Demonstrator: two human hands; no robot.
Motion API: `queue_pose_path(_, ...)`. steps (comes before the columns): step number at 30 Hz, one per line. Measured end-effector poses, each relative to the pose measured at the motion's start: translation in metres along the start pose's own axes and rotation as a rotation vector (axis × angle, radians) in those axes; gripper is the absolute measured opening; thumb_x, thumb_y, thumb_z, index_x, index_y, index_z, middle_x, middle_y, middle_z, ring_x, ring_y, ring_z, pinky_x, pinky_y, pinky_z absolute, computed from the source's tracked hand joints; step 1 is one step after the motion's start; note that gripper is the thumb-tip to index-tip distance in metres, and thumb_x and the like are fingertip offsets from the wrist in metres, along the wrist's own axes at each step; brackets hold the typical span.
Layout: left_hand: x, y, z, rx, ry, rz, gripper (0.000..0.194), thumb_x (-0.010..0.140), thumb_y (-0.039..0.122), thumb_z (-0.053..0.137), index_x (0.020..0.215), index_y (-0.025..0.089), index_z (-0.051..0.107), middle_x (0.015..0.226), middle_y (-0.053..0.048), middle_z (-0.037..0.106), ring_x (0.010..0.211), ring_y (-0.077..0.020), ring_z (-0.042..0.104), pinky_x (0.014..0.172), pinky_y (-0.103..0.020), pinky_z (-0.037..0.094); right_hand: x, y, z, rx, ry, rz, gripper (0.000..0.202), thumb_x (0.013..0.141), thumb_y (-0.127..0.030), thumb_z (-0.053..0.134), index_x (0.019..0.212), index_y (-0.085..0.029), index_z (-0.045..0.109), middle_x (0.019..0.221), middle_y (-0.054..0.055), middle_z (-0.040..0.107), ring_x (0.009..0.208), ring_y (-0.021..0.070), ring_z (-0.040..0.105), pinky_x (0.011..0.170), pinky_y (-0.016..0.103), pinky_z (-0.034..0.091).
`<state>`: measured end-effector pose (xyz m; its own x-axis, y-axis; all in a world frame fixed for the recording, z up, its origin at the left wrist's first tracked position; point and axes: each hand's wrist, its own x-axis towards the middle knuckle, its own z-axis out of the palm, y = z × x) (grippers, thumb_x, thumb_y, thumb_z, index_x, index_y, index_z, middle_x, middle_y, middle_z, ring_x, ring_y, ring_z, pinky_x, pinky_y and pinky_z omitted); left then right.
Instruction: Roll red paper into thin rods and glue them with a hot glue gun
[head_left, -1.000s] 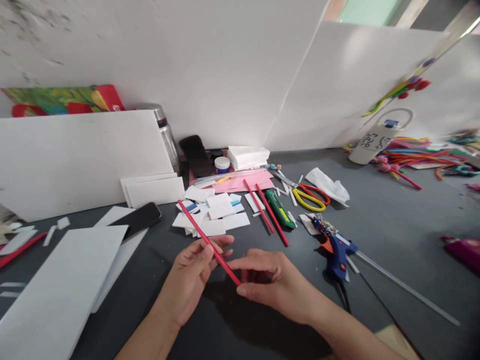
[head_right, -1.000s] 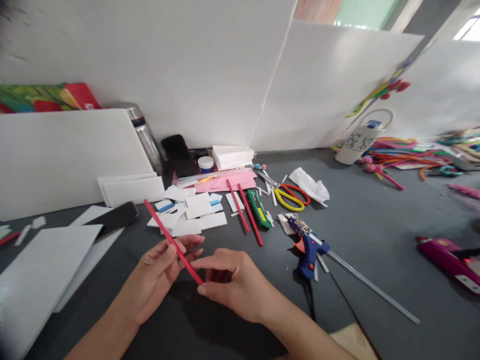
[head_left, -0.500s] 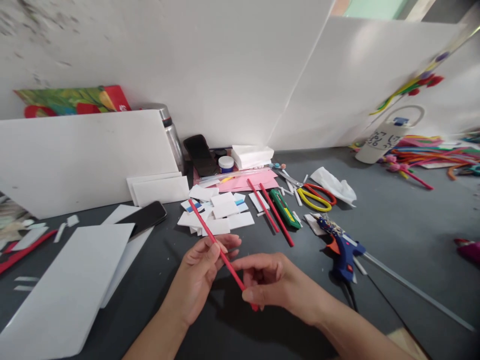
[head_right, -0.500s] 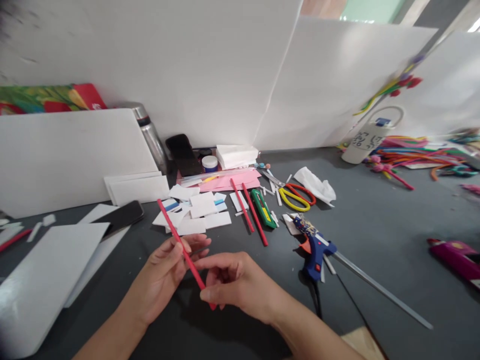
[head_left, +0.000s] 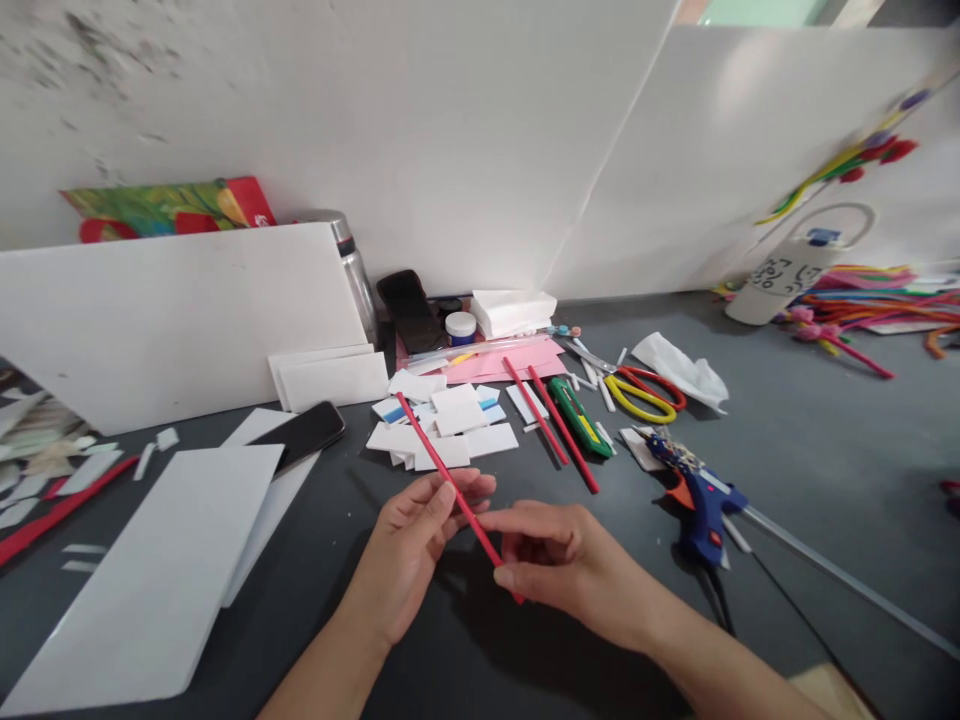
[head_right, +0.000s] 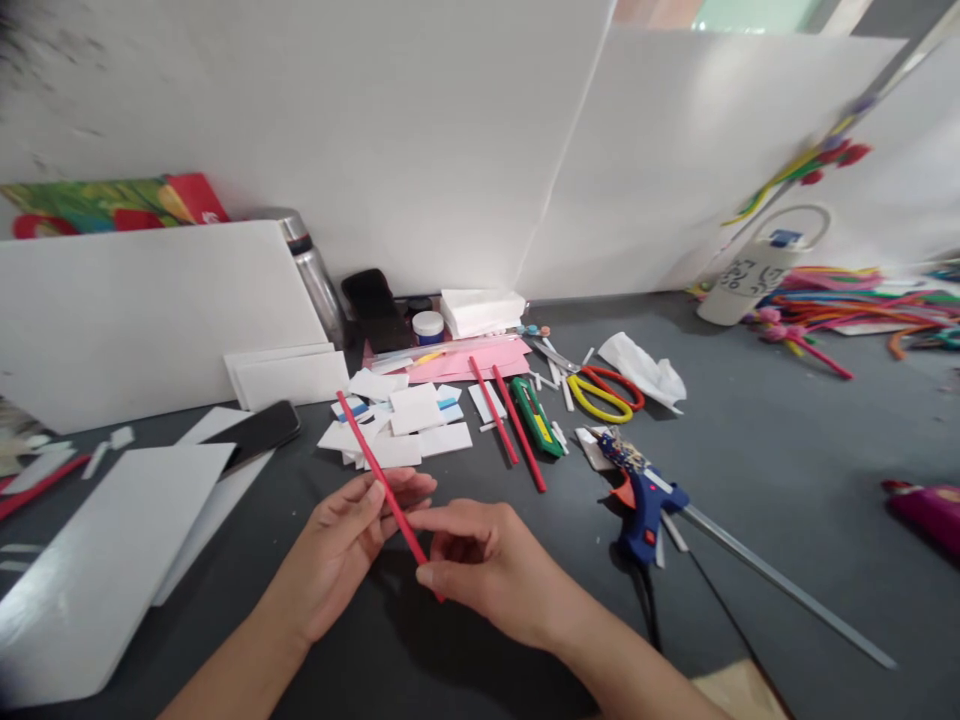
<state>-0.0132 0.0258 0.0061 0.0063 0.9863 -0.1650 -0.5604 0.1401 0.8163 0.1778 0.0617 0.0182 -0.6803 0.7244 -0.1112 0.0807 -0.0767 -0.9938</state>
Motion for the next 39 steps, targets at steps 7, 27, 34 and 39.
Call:
queue_pose_path(7,0.000,-0.002,0.002,-0.083,0.015,-0.016,0.021,0.092,0.029,0.061,0.102,0.016,0.075,0.106,-0.012,0.077,0.108,-0.0259,0.068,0.099,-0.042,0.049,-0.001,0.000,0.002,-0.067,0.023,-0.007,0.039,0.080,-0.020,0.071,0.118,-0.028,0.072,0.078,-0.001,0.057,0.064,0.0111,0.054,0.062,0.026,0.043)
queue_pose_path(27,-0.003,0.004,0.000,-0.106,-0.043,-0.044,0.031,0.096,0.032,0.055,0.113,0.011,0.071,0.116,-0.019,0.073,0.115,-0.0303,0.066,0.105,-0.045,0.046,-0.004,-0.011,-0.005,-0.219,0.009,-0.020,0.037,0.081,-0.018,0.068,0.117,-0.027,0.073,0.078,-0.001,0.055,0.067,0.0120,0.053,0.063,0.025,0.043)
queue_pose_path(34,-0.003,0.000,0.002,-0.101,-0.018,-0.048,0.023,0.094,0.029,0.059,0.106,0.014,0.072,0.113,-0.016,0.075,0.114,-0.0291,0.066,0.104,-0.044,0.046,-0.002,-0.011,-0.004,-0.252,0.053,-0.042,0.039,0.082,-0.018,0.068,0.120,-0.028,0.072,0.078,-0.001,0.056,0.068,0.0128,0.053,0.064,0.026,0.043)
queue_pose_path(39,-0.002,0.003,0.003,-0.074,-0.007,-0.039,0.018,0.093,0.026,0.060,0.097,0.014,0.073,0.111,-0.015,0.076,0.112,-0.0282,0.067,0.102,-0.043,0.047,-0.002,-0.010,-0.002,-0.240,0.060,-0.041,0.037,0.082,-0.019,0.068,0.118,-0.029,0.073,0.078,0.000,0.056,0.068,0.0131,0.053,0.064,0.026,0.043)
